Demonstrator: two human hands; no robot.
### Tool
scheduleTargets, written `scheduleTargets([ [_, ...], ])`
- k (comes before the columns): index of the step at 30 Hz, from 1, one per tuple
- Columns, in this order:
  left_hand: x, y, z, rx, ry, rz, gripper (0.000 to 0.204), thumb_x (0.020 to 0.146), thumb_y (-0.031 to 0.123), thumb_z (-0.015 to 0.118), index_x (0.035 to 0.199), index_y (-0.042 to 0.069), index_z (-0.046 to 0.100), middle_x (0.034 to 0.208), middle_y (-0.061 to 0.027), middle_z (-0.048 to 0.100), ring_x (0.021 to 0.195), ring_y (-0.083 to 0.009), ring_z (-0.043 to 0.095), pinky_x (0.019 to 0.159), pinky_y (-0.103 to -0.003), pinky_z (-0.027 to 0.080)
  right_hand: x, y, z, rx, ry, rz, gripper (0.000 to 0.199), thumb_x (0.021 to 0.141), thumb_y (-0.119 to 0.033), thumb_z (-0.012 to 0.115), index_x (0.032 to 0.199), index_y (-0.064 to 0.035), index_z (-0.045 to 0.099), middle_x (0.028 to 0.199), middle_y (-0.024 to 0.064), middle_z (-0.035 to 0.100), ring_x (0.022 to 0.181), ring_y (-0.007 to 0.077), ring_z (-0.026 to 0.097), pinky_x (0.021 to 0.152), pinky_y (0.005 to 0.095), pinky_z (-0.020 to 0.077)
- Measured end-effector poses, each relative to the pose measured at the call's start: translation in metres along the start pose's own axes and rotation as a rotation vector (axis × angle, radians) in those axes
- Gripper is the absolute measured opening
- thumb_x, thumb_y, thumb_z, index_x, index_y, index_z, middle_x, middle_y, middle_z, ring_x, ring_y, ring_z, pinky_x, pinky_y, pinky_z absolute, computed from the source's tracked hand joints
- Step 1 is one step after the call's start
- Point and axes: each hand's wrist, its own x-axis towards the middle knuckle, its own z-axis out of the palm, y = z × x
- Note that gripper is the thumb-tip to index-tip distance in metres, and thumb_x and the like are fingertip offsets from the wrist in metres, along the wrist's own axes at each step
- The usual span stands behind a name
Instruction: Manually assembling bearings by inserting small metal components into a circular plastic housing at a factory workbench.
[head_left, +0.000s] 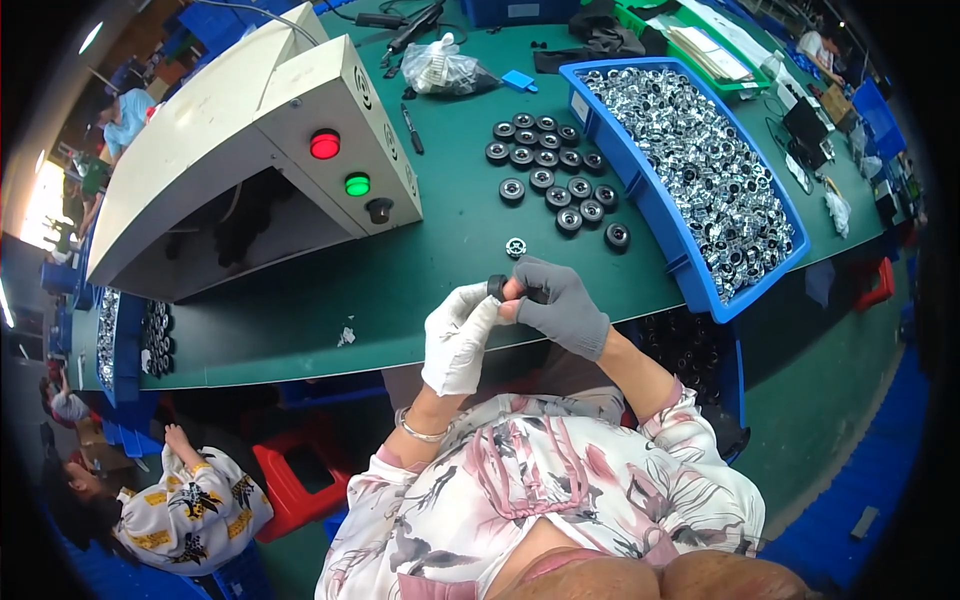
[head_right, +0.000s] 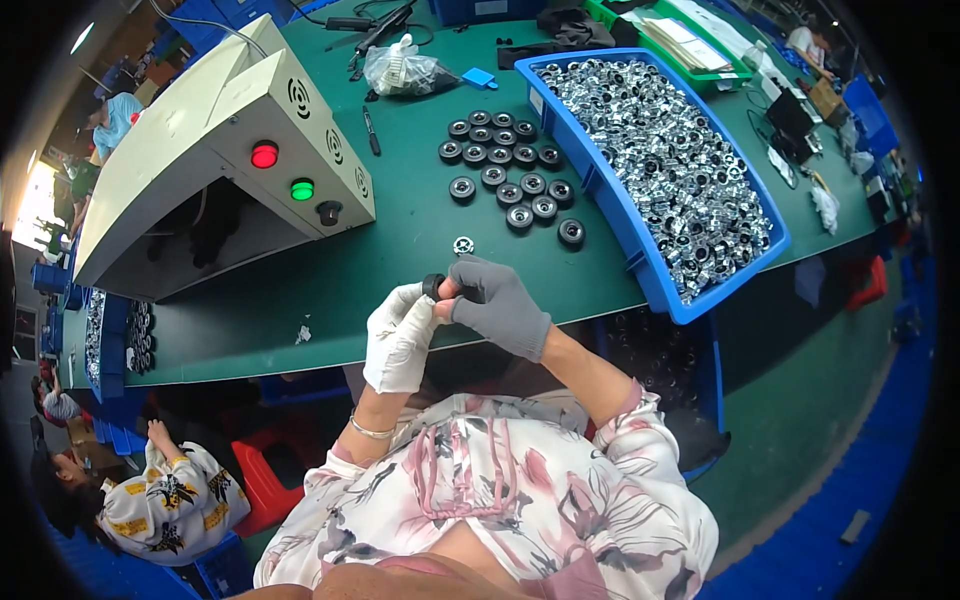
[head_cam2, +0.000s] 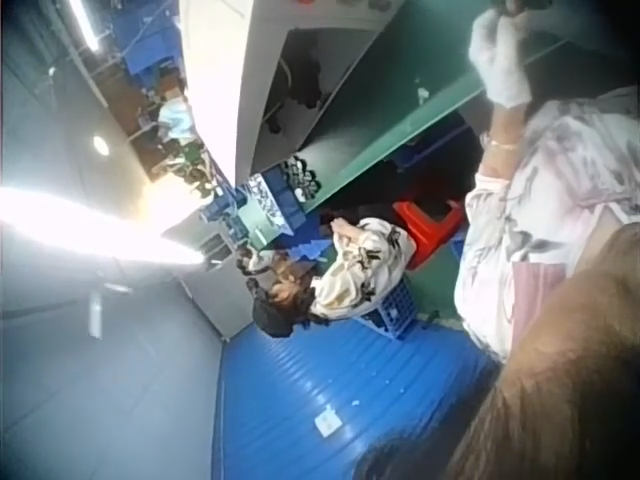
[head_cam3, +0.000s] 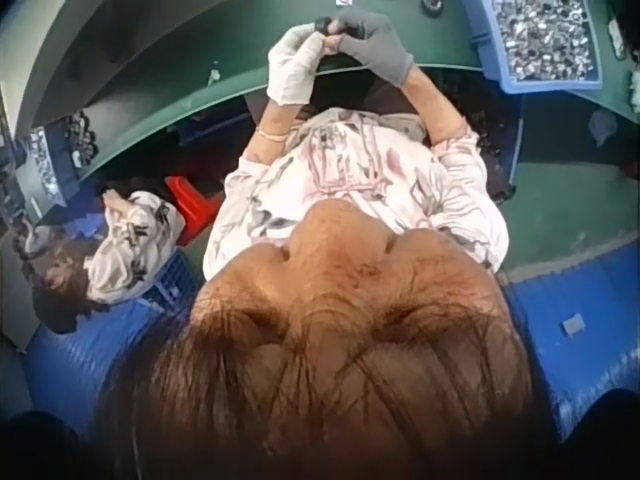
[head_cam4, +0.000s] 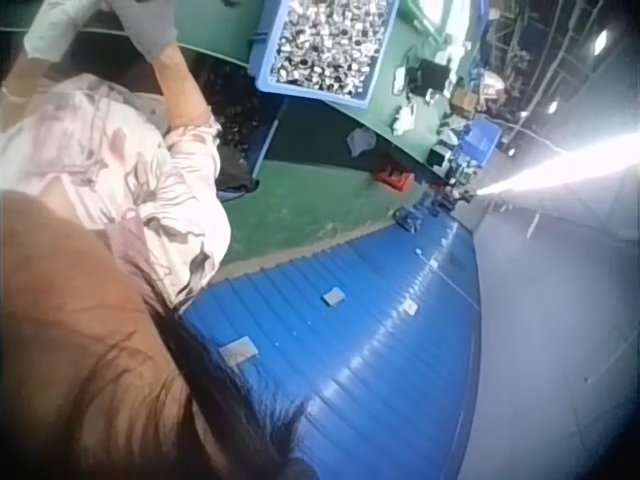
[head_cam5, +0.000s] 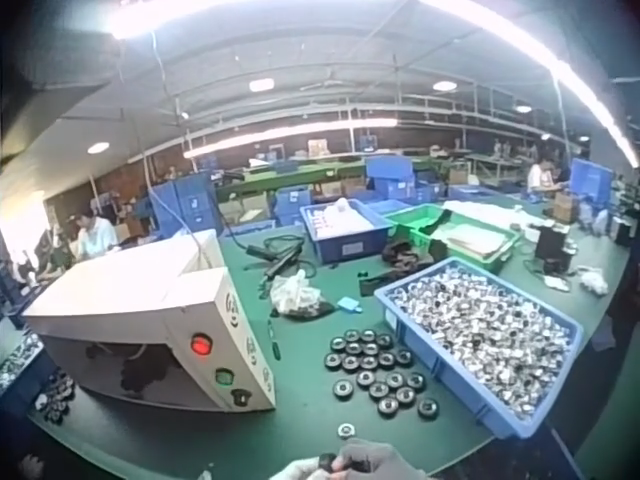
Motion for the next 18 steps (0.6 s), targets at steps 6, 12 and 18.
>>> scheduleTargets([
  [6, 0.003, -0.001, -0.003, -0.15, -0.002, -0.03, 0.024, 0.098, 0.009, 0.064, 0.117, -0.006, 0.061, 0.103, -0.0098, 0.067, 0.089, -0.0153, 0.064, 0.086, -0.028, 0.05, 0.003, 0.0, 0.006, 0.083, 0.009, 0.038, 0.012, 0.085, -0.01, 0.074, 0.088, -0.0012, 0.066, 0.085, -0.0031, 0.057, 0.078, 0.0046, 0.053, 0.068, 0.0222, 0.0448],
  [12, 0.002, -0.005, -0.007, -0.212, -0.055, -0.072, 0.024, 0.099, 0.012, 0.063, 0.116, -0.004, 0.06, 0.103, -0.0087, 0.066, 0.089, -0.0151, 0.063, 0.087, -0.028, 0.049, 0.001, 0.011, 0.012, -0.234, 0.119, -0.198, 0.016, 0.081, -0.01, 0.076, 0.085, -0.0005, 0.064, 0.079, 0.0041, 0.058, 0.07, 0.0112, 0.055, 0.063, 0.0274, 0.0446],
  [18, -0.003, 0.013, 0.009, 0.245, 0.021, 0.249, 0.036, 0.1, 0.01, 0.06, 0.132, -0.006, 0.051, 0.125, -0.012, 0.058, 0.1, -0.015, 0.063, 0.095, -0.031, 0.047, 0.008, -0.014, -0.003, -0.439, -0.03, -0.309, 0.017, 0.08, -0.008, 0.075, 0.084, 0.0002, 0.061, 0.081, 0.0105, 0.059, 0.067, 0.0225, 0.056, 0.062, 0.0328, 0.0456],
])
